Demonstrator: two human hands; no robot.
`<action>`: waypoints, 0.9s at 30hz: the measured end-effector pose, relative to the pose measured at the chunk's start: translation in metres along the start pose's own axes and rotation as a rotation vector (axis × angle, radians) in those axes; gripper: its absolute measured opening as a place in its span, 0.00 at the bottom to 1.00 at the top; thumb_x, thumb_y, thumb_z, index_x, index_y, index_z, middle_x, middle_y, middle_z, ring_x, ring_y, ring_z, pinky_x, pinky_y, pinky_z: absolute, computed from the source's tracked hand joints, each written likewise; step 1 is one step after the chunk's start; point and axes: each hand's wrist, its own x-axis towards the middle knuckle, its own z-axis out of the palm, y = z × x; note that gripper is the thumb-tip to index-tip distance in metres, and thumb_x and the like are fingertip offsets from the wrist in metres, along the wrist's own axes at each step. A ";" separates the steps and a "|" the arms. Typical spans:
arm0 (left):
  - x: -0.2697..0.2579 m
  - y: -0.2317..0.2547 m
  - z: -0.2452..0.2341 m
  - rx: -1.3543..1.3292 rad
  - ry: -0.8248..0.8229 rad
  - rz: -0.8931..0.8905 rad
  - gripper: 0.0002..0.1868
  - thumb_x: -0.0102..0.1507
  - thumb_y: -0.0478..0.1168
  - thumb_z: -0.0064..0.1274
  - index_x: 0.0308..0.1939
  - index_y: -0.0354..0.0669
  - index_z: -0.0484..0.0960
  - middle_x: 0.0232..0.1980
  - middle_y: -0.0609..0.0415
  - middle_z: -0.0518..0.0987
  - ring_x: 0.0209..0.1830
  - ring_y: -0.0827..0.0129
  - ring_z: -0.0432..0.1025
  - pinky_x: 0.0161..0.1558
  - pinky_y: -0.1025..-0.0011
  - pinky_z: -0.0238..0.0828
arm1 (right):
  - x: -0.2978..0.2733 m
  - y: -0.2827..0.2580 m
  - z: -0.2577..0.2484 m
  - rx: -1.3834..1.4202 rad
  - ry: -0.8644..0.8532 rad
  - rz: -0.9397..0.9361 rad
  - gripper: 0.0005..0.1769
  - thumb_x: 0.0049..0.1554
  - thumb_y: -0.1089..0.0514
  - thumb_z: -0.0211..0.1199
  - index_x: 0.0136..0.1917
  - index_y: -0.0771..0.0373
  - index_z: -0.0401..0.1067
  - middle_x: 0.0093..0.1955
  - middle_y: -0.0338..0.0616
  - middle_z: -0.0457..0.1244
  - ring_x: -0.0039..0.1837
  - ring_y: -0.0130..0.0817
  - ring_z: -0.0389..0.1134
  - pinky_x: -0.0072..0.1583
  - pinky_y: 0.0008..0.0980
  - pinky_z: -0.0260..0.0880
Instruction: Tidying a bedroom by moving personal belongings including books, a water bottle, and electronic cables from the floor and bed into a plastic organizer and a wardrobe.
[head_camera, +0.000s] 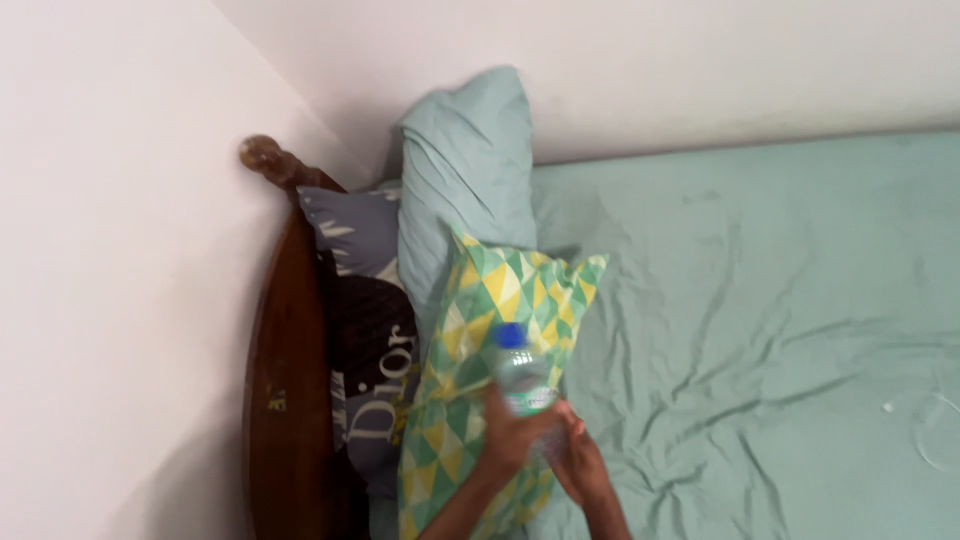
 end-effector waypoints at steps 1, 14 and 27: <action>-0.007 0.000 0.013 -0.004 -0.003 -0.012 0.25 0.51 0.41 0.74 0.46 0.33 0.81 0.38 0.51 0.83 0.34 0.71 0.77 0.38 0.70 0.78 | -0.004 0.017 -0.059 0.000 0.013 0.003 0.51 0.57 0.31 0.59 0.80 0.65 0.54 0.78 0.48 0.56 0.79 0.43 0.55 0.75 0.47 0.54; -0.040 0.010 0.034 0.322 -0.223 0.261 0.47 0.59 0.59 0.69 0.71 0.32 0.70 0.66 0.42 0.79 0.74 0.55 0.70 0.81 0.50 0.49 | -0.006 -0.095 0.016 -0.345 -0.190 -0.079 0.64 0.47 0.31 0.73 0.81 0.68 0.48 0.76 0.52 0.55 0.75 0.42 0.58 0.72 0.45 0.57; -0.045 -0.072 -0.173 0.289 0.849 -0.055 0.41 0.63 0.46 0.61 0.75 0.37 0.58 0.79 0.41 0.58 0.77 0.53 0.57 0.67 0.58 0.65 | 0.048 -0.036 0.071 0.175 -0.521 0.059 0.46 0.50 0.42 0.79 0.75 0.53 0.63 0.58 0.51 0.56 0.53 0.45 0.59 0.47 0.40 0.64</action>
